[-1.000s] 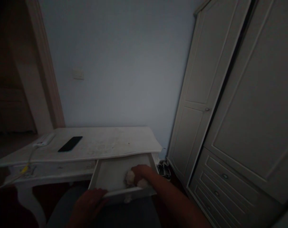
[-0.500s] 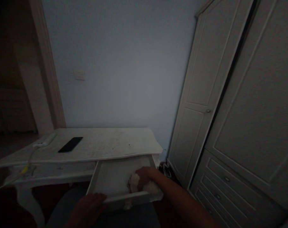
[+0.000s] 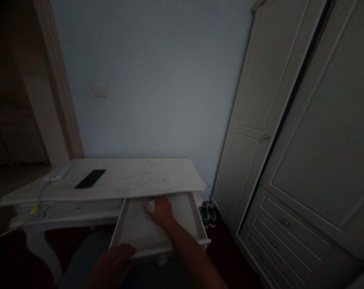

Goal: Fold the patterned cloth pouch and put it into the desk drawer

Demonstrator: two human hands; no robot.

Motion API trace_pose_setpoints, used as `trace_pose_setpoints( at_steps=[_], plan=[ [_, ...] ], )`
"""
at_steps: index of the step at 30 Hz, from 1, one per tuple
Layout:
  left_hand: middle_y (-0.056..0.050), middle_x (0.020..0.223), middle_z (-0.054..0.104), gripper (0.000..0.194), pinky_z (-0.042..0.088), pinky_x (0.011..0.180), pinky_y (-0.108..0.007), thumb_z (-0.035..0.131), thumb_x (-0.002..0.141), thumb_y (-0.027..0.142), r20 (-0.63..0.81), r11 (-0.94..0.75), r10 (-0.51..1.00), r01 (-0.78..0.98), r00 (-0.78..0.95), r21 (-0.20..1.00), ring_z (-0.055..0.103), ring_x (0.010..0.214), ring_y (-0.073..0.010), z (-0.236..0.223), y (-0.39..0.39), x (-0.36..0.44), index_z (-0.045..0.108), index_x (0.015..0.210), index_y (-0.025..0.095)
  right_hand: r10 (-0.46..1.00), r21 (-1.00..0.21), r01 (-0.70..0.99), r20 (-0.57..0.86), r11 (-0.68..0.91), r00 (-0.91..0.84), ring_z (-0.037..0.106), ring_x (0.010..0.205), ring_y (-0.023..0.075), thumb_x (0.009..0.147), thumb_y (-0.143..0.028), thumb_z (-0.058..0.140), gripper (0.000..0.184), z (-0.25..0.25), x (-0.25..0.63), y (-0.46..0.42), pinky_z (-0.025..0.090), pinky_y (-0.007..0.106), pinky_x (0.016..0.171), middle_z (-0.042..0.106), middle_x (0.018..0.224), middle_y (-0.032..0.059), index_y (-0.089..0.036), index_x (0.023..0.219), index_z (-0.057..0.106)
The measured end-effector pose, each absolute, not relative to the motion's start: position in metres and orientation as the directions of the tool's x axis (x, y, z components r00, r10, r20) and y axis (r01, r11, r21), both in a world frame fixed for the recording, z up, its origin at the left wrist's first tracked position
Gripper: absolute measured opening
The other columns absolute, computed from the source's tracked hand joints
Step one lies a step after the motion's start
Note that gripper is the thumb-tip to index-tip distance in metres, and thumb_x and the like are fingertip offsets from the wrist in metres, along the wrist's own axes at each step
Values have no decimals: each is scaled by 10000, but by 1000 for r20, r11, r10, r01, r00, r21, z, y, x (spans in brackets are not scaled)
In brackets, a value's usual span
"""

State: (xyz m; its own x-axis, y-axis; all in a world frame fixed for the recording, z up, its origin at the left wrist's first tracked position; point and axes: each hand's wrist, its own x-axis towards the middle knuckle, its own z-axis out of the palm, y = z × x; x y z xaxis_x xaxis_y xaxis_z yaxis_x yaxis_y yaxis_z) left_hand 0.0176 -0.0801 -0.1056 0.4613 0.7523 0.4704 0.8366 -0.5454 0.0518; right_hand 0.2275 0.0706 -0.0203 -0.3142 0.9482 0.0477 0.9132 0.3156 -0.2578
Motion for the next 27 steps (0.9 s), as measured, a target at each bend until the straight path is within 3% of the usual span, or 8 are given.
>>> trace_pose_setpoints(
  at_steps=[4, 6, 9, 12, 15, 19, 22, 27],
  plan=[
    [-13, 1122, 824, 164, 624, 908, -330, 627, 1011, 399, 584, -552, 675, 834, 451, -7, 779, 1055, -244, -109, -80, 15, 736, 1125, 355, 870, -313, 826, -2, 469, -494, 625, 1261, 382, 730, -526, 843, 793, -30, 161, 65, 531, 479, 992, 626, 1420, 189, -199, 1401, 573],
    [-29, 1158, 819, 231, 619, 923, -327, 594, 1032, 466, 627, -543, 643, 839, 441, -33, 776, 1068, -243, -112, -79, 14, 741, 1161, 344, 791, -313, 761, -48, 568, -610, 661, 1204, 371, 672, -510, 881, 793, -36, 152, 59, 551, 463, 954, 661, 1380, 158, -225, 1359, 607],
    [-44, 1165, 818, 340, 614, 920, -318, 568, 1033, 573, 682, -522, 610, 852, 404, -38, 778, 1045, -237, -115, -78, 12, 740, 1196, 329, 510, -308, 553, -213, 774, -833, 714, 1106, 309, 739, -420, 839, 480, -43, 176, 55, 547, 380, 927, 748, 1223, 81, -226, 1154, 696],
    [-37, 1089, 826, 367, 610, 894, -319, 522, 1050, 603, 709, -517, 593, 855, 383, -29, 781, 985, -228, -113, -79, 12, 748, 1146, 330, 322, -326, 424, -324, 845, -890, 737, 1018, 246, 792, -337, 794, 266, -39, 231, 59, 522, 301, 893, 787, 1070, 14, -219, 1020, 726],
    [-18, 971, 819, 361, 596, 840, -314, 502, 1073, 564, 729, -540, 567, 842, 384, -23, 776, 897, -209, -106, -84, 14, 755, 996, 318, 423, -271, 535, -379, 800, -823, 729, 1027, 254, 751, -320, 827, 269, -23, 296, 68, 514, 303, 911, 789, 1029, -3, -234, 995, 755],
    [-6, 936, 800, 370, 576, 787, -302, 500, 1079, 558, 768, -523, 559, 852, 313, 34, 762, 869, -198, -96, -90, 18, 739, 950, 306, 787, -176, 804, -168, 569, -594, 639, 1230, 320, 669, -274, 874, 507, -7, 354, 70, 468, 362, 1046, 722, 1264, 96, -228, 1157, 746],
    [-2, 888, 780, 448, 565, 717, -292, 476, 1056, 642, 756, -503, 600, 858, 263, 100, 745, 805, -190, -93, -90, 20, 711, 888, 300, 911, -168, 901, -35, 400, -411, 543, 1352, 351, 765, -211, 766, 647, -8, 353, 70, 444, 426, 1084, 584, 1456, 196, -174, 1393, 614],
    [-3, 902, 780, 484, 560, 668, -283, 437, 1050, 680, 740, -501, 615, 860, 273, 99, 738, 778, -187, -90, -88, 20, 697, 889, 305, 977, -227, 951, 39, 211, -207, 500, 1382, 400, 912, -292, 626, 607, -19, 285, 85, 452, 531, 1055, 539, 1496, 237, -173, 1493, 495]
  ],
)
